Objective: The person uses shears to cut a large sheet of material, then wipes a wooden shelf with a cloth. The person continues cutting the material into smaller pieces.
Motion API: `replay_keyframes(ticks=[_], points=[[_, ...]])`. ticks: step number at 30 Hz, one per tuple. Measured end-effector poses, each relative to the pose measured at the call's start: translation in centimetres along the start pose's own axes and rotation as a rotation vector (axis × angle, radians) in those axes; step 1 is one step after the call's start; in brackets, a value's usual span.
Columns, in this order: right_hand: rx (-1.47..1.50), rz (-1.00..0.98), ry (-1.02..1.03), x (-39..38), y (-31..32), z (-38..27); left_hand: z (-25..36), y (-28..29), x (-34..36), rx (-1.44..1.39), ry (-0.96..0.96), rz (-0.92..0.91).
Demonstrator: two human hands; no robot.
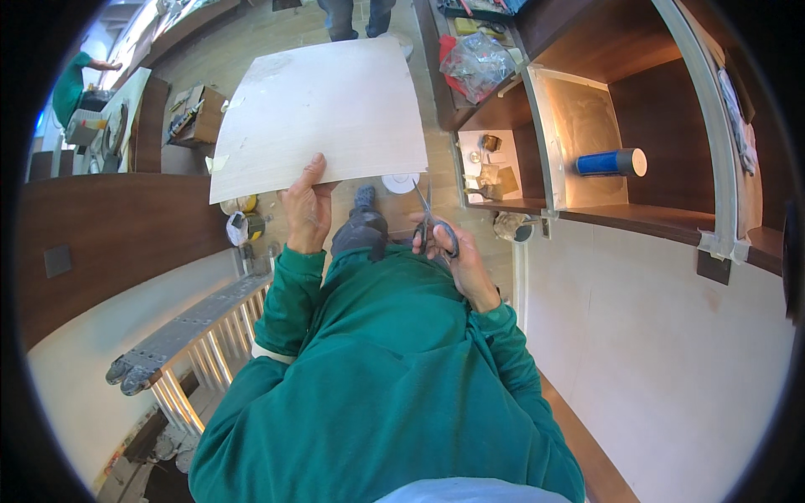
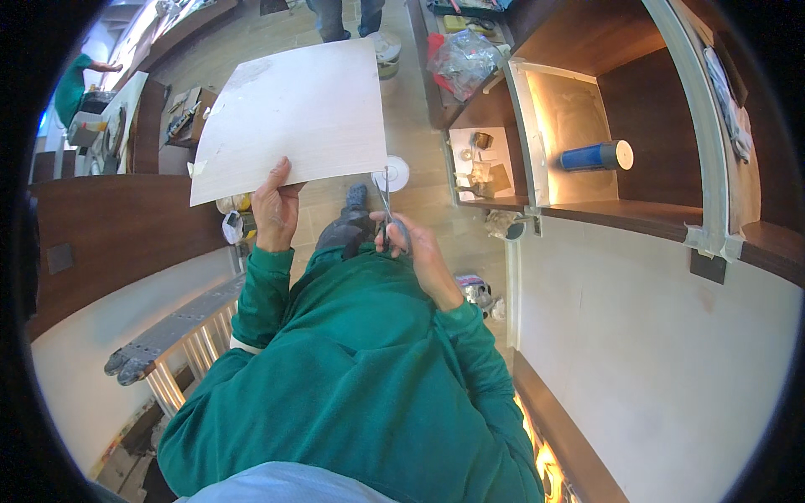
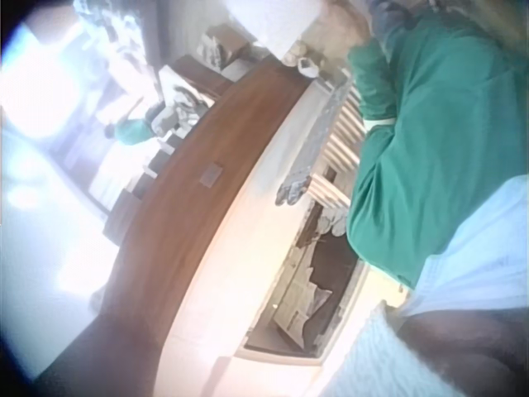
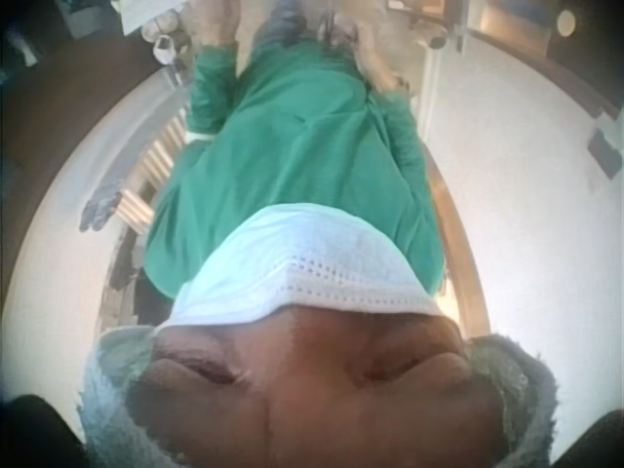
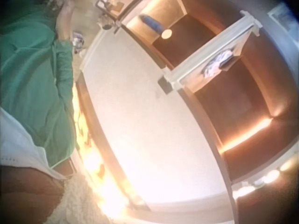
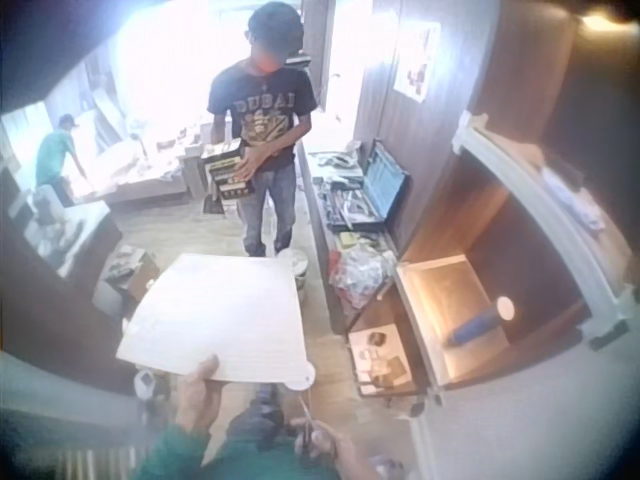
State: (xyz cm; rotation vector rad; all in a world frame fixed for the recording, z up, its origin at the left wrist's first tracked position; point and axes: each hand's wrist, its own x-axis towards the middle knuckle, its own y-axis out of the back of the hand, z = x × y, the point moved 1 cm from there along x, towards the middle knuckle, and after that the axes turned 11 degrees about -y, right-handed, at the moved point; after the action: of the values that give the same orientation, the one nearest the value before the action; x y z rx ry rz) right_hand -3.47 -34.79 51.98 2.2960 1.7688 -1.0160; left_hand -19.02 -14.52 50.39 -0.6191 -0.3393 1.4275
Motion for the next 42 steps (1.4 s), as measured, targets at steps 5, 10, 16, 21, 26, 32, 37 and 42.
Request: replay_keyframes(ticks=[5, 10, 16, 21, 26, 32, 37, 42], points=[[-0.022, 0.075, 0.063, 0.7, -0.5, -0.4, 0.0, 0.1, -0.7, 0.017, -0.027, 0.040], [0.020, 0.122, 0.091, 1.0, -0.6, -0.6, 0.1, 0.1, -1.1, 0.047, -0.078, 0.034], [0.043, 0.145, 0.071, 1.3, -0.7, -0.4, 0.4, -0.1, -1.7, 0.038, -0.080, 0.026], [0.091, 0.174, 0.046, 0.9, -0.9, -0.3, 0.1, 0.5, -1.9, 0.057, -0.038, 0.024], [0.116, 0.239, 0.041, 0.8, -1.4, 0.5, -0.3, 1.5, -1.8, -0.010, -0.013, 0.018], [0.116, 0.251, 0.064, 1.0, -1.2, 2.0, -0.8, 2.1, -2.0, 0.055, -0.003, 0.034], [0.121, 0.269, 0.050, 0.8, -0.9, 3.0, -1.4, 2.9, -2.3, 0.063, 0.046, 0.037], [0.112, 0.279, -0.004, 0.6, -0.7, 3.3, -1.9, 3.7, -2.7, 0.082, 0.087, 0.047]])
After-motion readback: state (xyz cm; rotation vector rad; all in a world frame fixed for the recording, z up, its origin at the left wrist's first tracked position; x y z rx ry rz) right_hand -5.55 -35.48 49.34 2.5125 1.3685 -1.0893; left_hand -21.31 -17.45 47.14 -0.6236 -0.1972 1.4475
